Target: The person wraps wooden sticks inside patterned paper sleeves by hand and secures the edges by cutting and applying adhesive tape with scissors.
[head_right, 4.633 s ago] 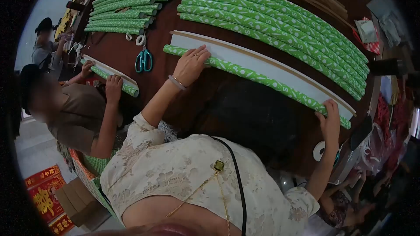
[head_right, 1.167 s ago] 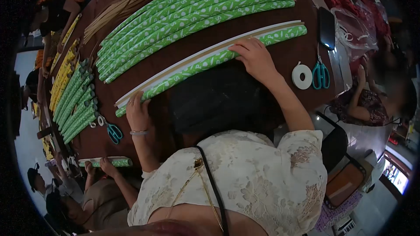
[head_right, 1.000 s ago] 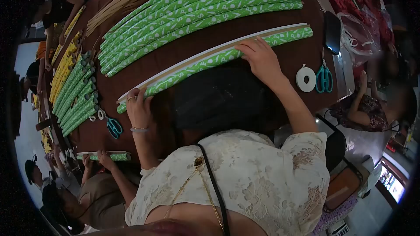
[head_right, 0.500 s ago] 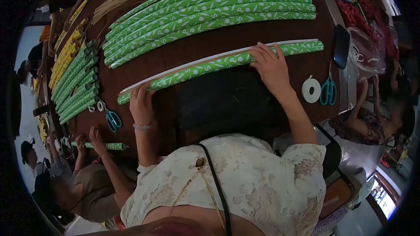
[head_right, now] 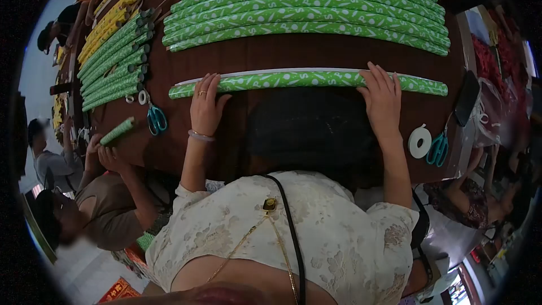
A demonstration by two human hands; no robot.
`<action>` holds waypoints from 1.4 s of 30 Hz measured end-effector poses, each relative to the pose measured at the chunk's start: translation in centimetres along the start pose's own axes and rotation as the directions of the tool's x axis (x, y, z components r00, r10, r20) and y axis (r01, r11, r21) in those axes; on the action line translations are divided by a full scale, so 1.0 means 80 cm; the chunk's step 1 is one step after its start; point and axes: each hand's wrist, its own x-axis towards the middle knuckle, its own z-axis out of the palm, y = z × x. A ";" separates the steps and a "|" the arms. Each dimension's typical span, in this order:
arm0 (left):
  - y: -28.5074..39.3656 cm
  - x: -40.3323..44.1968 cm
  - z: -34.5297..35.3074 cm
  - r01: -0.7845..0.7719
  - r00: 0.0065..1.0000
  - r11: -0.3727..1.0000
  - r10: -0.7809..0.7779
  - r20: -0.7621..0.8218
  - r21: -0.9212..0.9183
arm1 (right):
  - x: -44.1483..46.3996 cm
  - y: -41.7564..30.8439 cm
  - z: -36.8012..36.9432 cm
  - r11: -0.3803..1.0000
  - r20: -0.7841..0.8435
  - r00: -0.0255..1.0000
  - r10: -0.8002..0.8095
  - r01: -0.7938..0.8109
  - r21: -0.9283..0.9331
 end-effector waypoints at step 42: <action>-0.047 0.065 0.015 0.084 0.994 0.913 -0.050 0.095 -0.399 | 0.092 0.031 -0.039 0.946 0.374 0.869 -0.324 0.306 0.107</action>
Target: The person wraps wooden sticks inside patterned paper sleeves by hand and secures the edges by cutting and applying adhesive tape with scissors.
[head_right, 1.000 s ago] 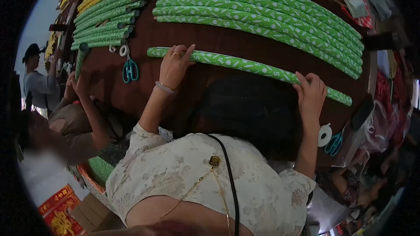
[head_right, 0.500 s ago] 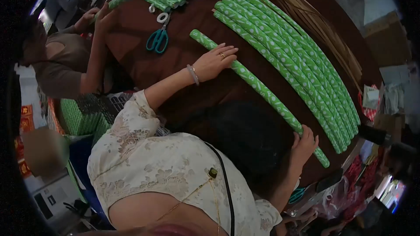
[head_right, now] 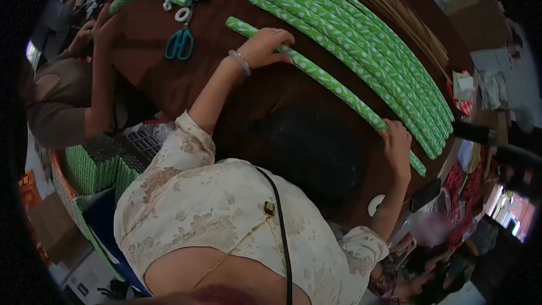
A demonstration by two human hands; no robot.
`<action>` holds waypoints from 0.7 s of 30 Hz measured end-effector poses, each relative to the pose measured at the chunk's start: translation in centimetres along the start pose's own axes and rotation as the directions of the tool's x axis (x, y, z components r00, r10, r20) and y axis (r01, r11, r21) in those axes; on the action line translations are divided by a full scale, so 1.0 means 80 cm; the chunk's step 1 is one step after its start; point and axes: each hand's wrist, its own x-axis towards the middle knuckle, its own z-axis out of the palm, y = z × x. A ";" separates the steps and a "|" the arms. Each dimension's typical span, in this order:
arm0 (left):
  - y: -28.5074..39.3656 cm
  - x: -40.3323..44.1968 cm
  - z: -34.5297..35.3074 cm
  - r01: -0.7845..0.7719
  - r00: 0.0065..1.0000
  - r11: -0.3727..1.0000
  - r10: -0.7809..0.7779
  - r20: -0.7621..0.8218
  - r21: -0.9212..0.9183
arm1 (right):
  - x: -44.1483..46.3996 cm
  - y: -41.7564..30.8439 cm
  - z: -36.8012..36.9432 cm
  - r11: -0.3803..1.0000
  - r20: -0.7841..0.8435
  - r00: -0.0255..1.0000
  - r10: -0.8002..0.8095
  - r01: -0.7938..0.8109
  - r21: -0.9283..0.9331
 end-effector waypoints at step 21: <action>-0.007 0.018 0.025 0.131 0.953 0.985 -0.096 -0.287 0.108 | 0.057 -0.061 0.025 0.961 -0.325 0.913 -0.248 0.190 -0.200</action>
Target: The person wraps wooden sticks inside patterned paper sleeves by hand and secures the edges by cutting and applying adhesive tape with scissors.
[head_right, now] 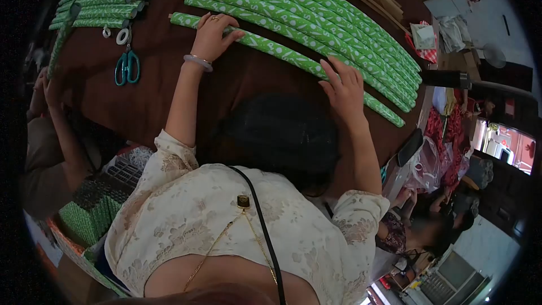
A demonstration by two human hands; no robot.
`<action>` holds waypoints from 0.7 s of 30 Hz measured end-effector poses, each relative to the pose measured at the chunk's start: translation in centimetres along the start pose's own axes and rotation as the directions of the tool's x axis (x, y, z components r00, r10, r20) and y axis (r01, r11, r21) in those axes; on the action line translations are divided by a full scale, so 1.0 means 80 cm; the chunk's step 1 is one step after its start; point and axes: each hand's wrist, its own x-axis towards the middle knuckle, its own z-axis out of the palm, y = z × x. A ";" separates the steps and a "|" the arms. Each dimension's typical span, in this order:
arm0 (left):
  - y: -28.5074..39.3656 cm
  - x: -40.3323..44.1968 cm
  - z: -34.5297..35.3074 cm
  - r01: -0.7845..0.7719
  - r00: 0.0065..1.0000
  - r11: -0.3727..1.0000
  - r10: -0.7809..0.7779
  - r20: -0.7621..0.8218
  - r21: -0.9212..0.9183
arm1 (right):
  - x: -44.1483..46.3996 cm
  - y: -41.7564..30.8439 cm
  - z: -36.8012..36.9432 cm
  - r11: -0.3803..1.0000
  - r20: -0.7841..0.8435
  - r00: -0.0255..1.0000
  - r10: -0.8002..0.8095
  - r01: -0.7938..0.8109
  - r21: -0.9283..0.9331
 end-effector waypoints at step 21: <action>-0.001 0.004 0.002 -0.034 0.999 0.999 0.034 -0.023 -0.004 | -0.018 -0.004 0.038 0.885 0.046 0.947 -0.317 0.312 -0.346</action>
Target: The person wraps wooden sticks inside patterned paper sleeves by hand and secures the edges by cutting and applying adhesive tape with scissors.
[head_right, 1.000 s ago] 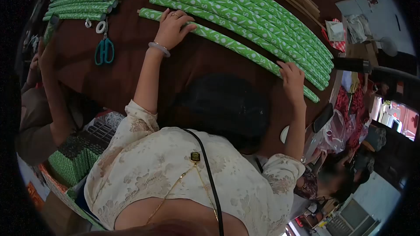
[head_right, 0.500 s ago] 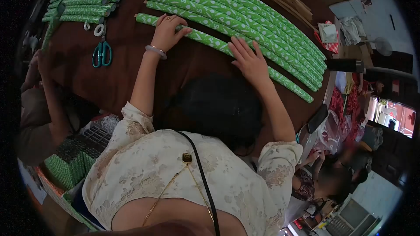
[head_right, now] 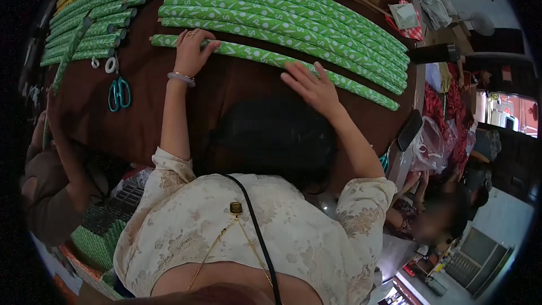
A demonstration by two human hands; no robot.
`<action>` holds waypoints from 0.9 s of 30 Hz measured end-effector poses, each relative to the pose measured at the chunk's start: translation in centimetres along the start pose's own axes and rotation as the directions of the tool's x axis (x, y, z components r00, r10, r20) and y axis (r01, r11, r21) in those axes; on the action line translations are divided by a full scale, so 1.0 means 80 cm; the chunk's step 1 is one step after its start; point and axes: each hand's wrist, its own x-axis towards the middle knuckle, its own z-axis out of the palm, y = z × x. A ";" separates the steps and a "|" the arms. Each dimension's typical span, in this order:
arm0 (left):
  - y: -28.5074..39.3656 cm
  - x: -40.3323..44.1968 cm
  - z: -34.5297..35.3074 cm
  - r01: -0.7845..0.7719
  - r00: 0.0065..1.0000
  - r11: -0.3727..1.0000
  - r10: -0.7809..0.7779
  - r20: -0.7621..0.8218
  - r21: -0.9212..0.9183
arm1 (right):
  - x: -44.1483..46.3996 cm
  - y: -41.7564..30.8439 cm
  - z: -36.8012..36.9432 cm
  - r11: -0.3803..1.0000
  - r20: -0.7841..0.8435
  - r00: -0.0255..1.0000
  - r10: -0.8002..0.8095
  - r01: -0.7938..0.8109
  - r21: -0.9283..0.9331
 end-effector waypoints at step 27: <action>-0.002 0.002 0.001 -0.062 0.998 0.998 0.062 -0.005 0.019 | -0.048 -0.003 0.001 0.936 0.159 0.939 0.306 -0.327 0.130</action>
